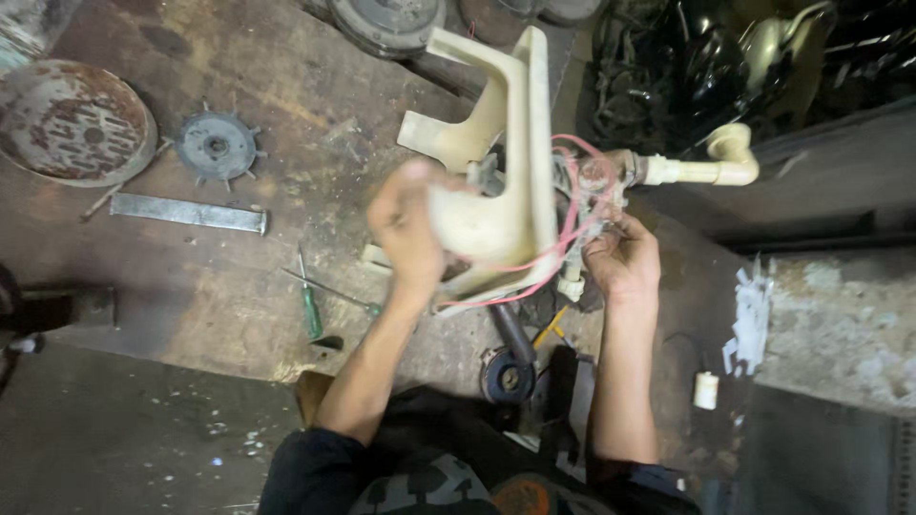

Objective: The person disassembles a small electric motor and its plastic housing using a hammer and screwdriver. They remove the housing, separate the motor components, and then reassemble the unit on a cluttered workbench.

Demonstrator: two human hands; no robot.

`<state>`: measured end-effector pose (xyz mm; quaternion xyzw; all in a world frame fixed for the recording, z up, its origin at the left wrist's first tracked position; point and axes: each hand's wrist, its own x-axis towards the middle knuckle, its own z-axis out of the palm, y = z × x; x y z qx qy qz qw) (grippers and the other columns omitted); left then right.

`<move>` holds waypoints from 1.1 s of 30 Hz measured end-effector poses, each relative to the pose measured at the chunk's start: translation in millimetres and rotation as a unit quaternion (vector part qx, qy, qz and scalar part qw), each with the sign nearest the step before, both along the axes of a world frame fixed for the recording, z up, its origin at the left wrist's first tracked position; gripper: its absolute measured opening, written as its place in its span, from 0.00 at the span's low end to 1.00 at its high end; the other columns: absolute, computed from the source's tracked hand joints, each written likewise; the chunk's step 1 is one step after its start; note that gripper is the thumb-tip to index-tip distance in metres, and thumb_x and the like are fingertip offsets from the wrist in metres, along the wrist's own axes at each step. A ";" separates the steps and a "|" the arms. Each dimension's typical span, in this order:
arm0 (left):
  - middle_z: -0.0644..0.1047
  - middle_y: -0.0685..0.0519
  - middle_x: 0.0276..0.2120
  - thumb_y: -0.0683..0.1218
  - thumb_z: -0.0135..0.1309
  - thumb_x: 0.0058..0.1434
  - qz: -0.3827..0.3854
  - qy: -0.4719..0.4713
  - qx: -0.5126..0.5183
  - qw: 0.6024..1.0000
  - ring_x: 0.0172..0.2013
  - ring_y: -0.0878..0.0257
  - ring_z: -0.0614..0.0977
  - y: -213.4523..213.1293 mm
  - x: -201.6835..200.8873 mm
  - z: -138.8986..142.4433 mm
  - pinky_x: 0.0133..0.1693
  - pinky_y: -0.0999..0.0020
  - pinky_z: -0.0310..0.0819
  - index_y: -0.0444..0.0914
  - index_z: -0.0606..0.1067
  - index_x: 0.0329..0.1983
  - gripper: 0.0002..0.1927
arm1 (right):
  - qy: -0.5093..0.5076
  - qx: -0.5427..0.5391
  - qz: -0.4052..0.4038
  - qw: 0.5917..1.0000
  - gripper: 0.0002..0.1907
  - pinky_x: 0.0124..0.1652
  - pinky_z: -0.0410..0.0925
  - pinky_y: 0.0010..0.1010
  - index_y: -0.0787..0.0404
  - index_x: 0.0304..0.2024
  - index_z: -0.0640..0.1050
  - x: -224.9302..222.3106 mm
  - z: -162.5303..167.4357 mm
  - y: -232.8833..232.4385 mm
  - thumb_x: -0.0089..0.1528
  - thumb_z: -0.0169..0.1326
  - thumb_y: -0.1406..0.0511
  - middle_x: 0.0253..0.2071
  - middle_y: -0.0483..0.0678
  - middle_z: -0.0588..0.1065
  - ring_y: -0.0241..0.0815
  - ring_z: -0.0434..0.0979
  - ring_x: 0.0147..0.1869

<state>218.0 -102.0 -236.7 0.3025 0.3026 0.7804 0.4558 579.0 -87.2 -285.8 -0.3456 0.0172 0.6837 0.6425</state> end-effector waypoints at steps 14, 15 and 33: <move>0.80 0.43 0.55 0.55 0.44 0.78 -0.110 0.259 0.045 0.958 0.56 0.55 0.81 28.7 -63.5 -10.4 0.59 0.61 0.73 0.33 0.74 0.61 0.23 | 0.010 0.002 -0.079 0.997 0.23 0.68 0.63 0.52 0.81 0.63 0.66 26.7 12.7 40.1 0.67 0.35 0.74 0.65 0.72 0.68 0.63 0.69 0.70; 0.79 0.43 0.56 0.59 0.41 0.79 -0.097 0.208 0.017 0.973 0.59 0.53 0.79 18.6 -65.0 -25.6 0.63 0.59 0.70 0.32 0.74 0.60 0.26 | 0.013 0.002 -0.072 0.997 0.23 0.68 0.63 0.52 0.81 0.63 0.66 30.0 11.0 40.3 0.68 0.35 0.73 0.65 0.72 0.68 0.63 0.69 0.70; 0.63 0.60 0.21 0.50 0.46 0.76 0.083 -0.121 -0.097 0.984 0.22 0.70 0.64 56.6 41.5 -34.5 0.24 0.68 0.57 0.40 0.62 0.25 0.21 | 0.007 -0.051 -0.052 0.997 0.18 0.61 0.64 0.52 0.70 0.57 0.68 39.9 19.4 42.0 0.69 0.43 0.64 0.58 0.65 0.71 0.61 0.71 0.60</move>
